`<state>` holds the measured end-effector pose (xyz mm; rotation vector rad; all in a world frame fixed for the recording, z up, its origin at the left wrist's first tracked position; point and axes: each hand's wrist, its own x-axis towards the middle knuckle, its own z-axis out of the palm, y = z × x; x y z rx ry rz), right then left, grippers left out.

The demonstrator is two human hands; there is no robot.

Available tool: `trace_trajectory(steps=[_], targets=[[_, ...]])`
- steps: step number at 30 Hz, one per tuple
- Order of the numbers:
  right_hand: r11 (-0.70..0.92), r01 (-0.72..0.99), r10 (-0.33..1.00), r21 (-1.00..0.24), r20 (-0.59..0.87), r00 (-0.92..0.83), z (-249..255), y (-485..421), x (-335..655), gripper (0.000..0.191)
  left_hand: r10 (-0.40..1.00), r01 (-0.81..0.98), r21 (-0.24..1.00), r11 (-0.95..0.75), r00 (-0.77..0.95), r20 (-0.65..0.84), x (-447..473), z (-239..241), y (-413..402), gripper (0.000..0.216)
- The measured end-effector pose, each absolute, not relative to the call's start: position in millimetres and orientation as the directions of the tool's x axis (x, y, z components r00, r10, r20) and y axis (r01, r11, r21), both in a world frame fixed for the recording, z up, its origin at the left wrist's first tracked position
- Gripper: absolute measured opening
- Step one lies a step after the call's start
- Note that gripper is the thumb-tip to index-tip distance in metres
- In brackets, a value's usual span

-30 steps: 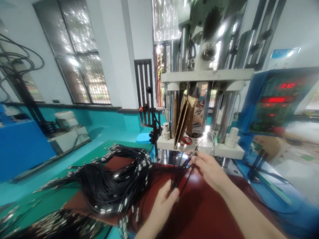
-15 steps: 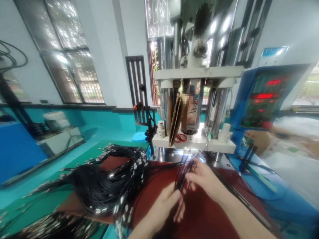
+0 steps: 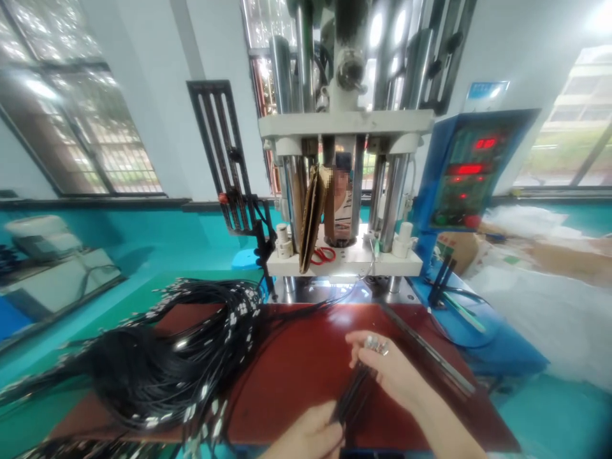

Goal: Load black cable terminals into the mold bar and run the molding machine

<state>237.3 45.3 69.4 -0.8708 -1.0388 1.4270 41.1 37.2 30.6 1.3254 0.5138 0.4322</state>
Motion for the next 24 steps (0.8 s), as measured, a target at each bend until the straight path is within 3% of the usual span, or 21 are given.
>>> trace_trajectory(steps=[1,4,8,10,13,15,17,20,24], targets=[[0.024,-0.257,0.989,-0.966,0.061,-0.135,70.7,42.3,234.8,0.013,0.537,0.02,0.983,0.181,0.836,-0.116,42.0,33.5,36.3,0.042],[0.074,-0.083,0.972,-0.994,0.09,-0.218,66.7,34.0,222.7,0.024,0.541,0.048,0.975,0.216,0.826,-0.16,54.2,41.7,36.5,0.038],[-0.015,-0.137,0.974,-0.99,0.017,-0.224,51.6,31.1,219.2,0.033,0.741,0.031,0.989,0.147,0.658,-0.131,83.3,39.3,40.2,0.033],[0.082,-0.156,0.988,-0.984,0.101,-0.119,53.6,33.4,229.6,0.043,0.781,0.08,0.994,0.075,0.615,-0.108,93.5,33.9,41.1,0.03],[0.269,0.099,0.953,-0.958,0.249,-0.171,73.2,37.3,248.3,0.038,0.757,0.154,0.988,0.021,0.643,-0.116,100.2,25.9,40.5,0.031],[0.301,0.308,0.922,-0.903,0.192,-0.337,87.6,37.9,253.6,0.034,0.733,0.151,0.988,0.033,0.668,-0.127,102.0,21.5,40.0,0.034],[0.264,0.412,0.914,-0.872,0.089,-0.397,94.5,36.8,251.2,0.036,0.727,0.136,0.988,0.068,0.672,-0.142,103.8,17.6,39.9,0.037],[0.198,0.427,0.931,-0.882,0.032,-0.365,88.8,33.5,239.6,0.035,0.721,0.173,0.978,0.112,0.663,-0.2,107.4,11.9,40.5,0.043],[0.204,0.434,0.95,-0.877,0.071,-0.303,75.5,30.8,231.9,0.035,0.712,0.214,0.968,0.13,0.66,-0.241,113.7,7.7,42.8,0.049]])
